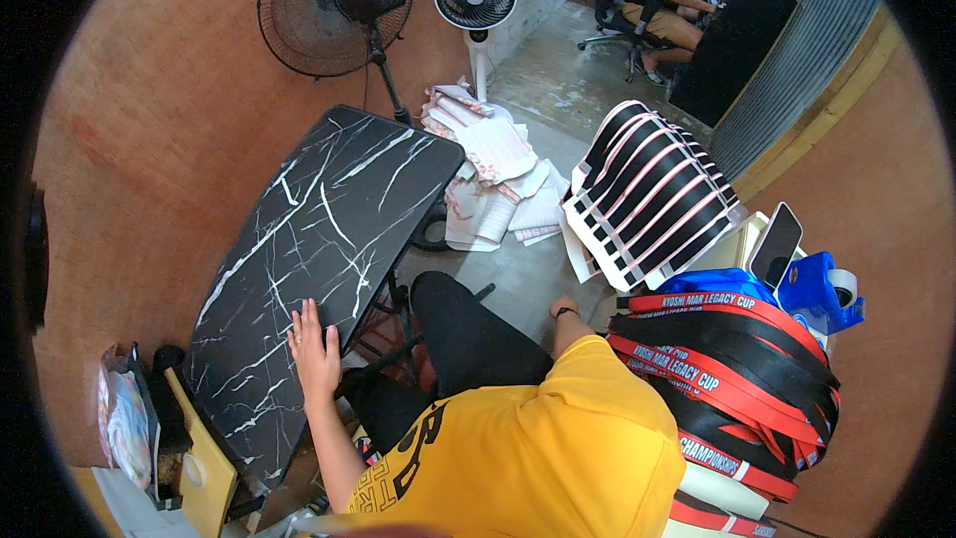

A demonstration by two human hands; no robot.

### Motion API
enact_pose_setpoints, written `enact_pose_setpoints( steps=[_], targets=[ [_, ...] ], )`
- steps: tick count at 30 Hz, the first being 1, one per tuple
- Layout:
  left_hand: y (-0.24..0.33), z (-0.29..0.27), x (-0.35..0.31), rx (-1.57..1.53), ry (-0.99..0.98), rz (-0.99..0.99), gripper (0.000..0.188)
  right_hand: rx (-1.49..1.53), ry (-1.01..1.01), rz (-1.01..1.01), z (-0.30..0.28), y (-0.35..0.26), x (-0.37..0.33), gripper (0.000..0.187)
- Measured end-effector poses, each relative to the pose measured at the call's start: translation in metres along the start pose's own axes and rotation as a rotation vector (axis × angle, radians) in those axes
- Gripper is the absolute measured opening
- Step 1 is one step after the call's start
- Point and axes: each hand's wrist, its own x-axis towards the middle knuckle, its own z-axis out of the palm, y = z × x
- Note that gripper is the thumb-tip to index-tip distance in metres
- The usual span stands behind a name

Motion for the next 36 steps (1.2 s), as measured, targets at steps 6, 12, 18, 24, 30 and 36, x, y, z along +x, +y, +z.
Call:
enact_pose_setpoints(
  steps=[6, 12, 18, 24, 30, 36],
  targets=[
    [-0.002, 0.001, -0.001, -0.014, 0.009, 0.001, 0.058, 0.099, 0.098, -0.003, -0.013, -0.007, -0.019, 0.039],
    [-0.004, 0.003, 0.000, -0.009, 0.005, 0.012, 0.057, 0.287, 0.418, -0.349, -0.049, -0.075, -0.095, 0.027],
    [-0.008, 0.006, -0.001, -0.025, 0.046, 0.032, 0.055, -0.307, 0.900, -0.670, -0.157, -0.125, -0.132, 0.042],
    [-0.009, 0.007, -0.002, -0.027, 0.057, 0.015, 0.055, -0.658, 0.997, -0.493, -0.223, -0.103, -0.124, 0.049],
    [-0.010, 0.003, -0.003, -0.043, 0.037, 0.015, 0.054, -0.474, 0.873, -0.568, -0.239, -0.110, -0.129, 0.045],
    [-0.012, 0.001, -0.004, -0.069, 0.041, 0.035, 0.056, -0.278, 0.725, -0.524, -0.280, -0.157, -0.173, 0.049]
  ],
)
